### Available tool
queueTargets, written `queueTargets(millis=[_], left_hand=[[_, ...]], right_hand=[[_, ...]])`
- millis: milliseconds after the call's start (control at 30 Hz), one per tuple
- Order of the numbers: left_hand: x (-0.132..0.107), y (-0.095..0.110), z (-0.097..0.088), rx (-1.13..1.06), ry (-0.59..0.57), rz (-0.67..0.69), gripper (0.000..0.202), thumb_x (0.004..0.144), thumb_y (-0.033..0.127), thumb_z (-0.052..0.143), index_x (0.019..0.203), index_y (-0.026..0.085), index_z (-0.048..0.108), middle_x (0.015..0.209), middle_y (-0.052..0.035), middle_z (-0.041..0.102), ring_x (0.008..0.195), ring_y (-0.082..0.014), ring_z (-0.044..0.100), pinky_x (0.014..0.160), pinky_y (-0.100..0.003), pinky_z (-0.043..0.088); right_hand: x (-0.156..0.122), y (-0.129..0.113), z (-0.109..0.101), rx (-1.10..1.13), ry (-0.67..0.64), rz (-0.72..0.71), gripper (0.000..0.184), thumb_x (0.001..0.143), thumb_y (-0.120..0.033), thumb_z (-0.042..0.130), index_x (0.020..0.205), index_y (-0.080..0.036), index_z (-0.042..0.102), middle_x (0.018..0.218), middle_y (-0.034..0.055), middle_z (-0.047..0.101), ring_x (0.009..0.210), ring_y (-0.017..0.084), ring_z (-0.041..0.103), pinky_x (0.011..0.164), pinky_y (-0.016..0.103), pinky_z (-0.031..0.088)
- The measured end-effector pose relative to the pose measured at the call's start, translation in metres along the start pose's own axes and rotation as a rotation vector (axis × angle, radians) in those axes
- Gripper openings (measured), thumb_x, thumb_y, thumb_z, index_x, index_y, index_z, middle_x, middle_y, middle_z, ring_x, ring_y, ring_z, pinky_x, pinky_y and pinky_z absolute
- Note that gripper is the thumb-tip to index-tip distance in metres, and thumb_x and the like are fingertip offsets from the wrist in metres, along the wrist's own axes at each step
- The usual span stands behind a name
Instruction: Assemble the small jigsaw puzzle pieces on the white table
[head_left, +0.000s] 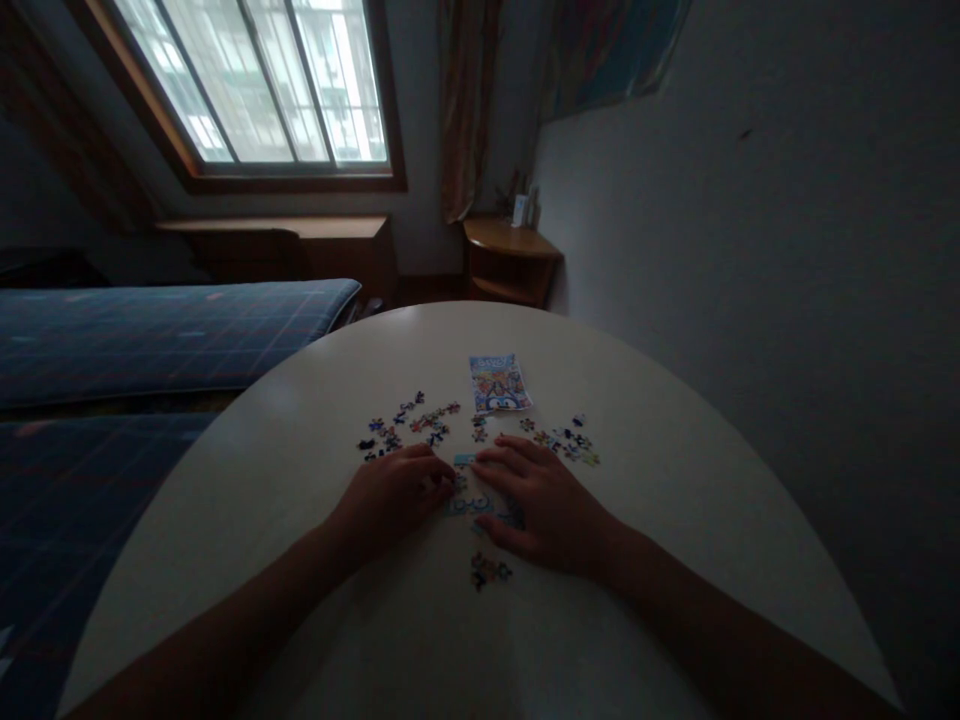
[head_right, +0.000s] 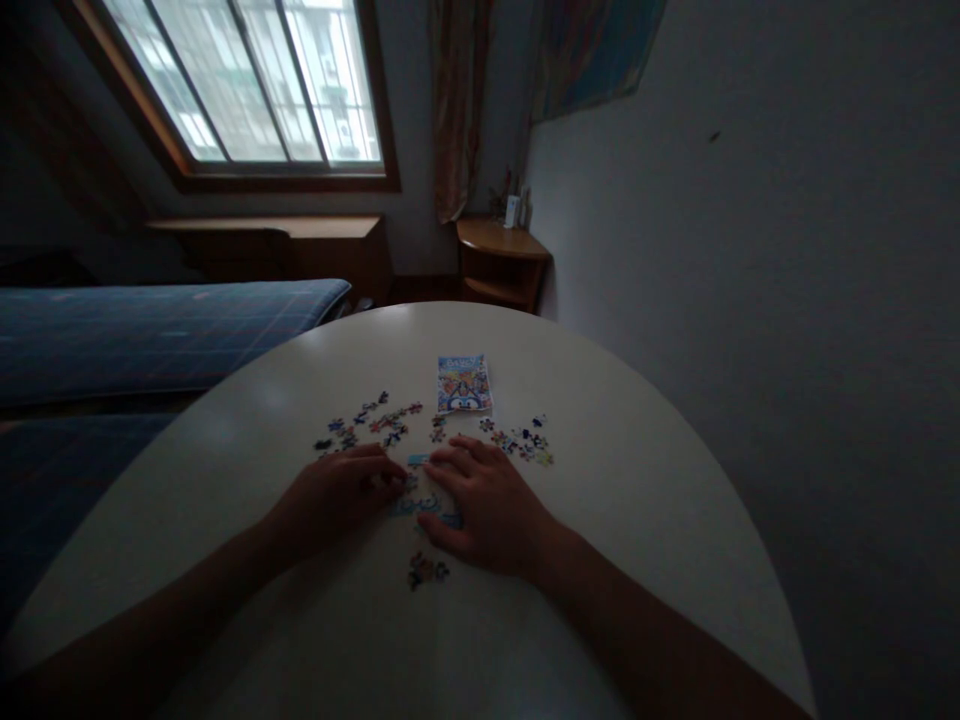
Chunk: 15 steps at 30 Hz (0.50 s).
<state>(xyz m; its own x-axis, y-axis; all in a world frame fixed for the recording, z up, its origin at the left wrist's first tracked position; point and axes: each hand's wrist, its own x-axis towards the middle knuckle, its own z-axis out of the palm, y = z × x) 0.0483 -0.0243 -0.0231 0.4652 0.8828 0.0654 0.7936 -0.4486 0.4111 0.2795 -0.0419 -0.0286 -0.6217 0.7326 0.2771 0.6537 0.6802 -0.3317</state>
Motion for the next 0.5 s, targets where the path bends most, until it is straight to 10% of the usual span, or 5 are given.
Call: queueTargets(millis=[500], left_hand=[[0.0, -0.0009, -0.0014, -0.029, -0.015, -0.012, 0.016, 0.089, 0.026, 0.06, 0.092, 0.028, 0.076, 0.095, 0.0005, 0.071, 0.076, -0.0142, 0.066, 0.068, -0.024, 0.046]], right_hand=[[-0.0007, 0.0025, 0.002, -0.001, -0.021, 0.001, 0.054, 0.088, -0.047, 0.059, 0.132, -0.016, 0.059, 0.134, 0.0101, 0.06, 0.134, 0.03, 0.043, 0.114, 0.048, 0.032]])
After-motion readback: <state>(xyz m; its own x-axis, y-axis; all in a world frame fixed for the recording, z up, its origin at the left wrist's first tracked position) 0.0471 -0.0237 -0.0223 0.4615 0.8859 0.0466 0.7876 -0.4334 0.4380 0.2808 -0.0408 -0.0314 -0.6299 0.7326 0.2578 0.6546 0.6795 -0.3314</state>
